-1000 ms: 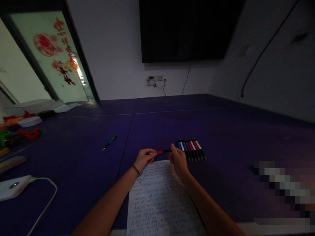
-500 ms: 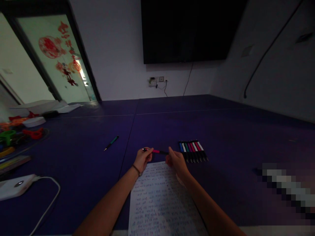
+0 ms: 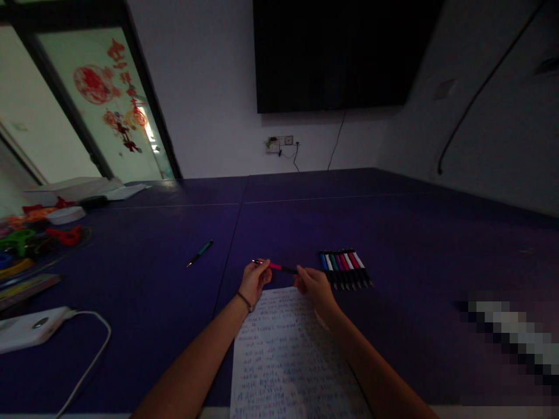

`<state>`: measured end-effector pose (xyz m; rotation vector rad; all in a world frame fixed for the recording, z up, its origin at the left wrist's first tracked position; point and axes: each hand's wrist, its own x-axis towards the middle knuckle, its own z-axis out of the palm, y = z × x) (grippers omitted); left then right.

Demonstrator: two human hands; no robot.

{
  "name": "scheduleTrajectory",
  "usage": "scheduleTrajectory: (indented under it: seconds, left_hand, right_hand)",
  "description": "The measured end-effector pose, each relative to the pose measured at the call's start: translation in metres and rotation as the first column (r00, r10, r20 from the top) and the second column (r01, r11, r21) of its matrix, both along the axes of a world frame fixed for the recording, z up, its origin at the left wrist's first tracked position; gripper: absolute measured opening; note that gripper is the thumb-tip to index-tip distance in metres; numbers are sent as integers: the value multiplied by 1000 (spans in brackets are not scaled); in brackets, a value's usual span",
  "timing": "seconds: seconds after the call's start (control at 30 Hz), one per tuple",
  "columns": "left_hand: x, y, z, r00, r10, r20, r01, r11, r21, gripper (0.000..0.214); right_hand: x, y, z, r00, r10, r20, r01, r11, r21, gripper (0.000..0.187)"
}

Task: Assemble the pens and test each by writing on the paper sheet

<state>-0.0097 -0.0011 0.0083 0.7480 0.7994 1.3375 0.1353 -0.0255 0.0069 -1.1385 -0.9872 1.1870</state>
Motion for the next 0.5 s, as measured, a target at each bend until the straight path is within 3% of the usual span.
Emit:
scheduleTrajectory:
  seconds: [0.13,0.3,0.4,0.5]
  left_hand:
    - [-1,1,0,998,42,49,-41,999,-31,28]
    - [0,1,-3,998,-31,49,30,999,27,27]
    - [0,1,-3,997,25,75,-26,1000,11,27]
    - [0,0,-2,992,74,106,-72,997,-22,27]
  right_hand:
    - [-1,-3,6,993,20,-113,-14,998,54,36]
    - [-2,-3,5,999,36,-16,-38,987,-155,45]
    - [-2,-2,3,998,59,5,-59,997,-43,39]
    - [-3,-2,3,994,71,-77,-66,996,64,36]
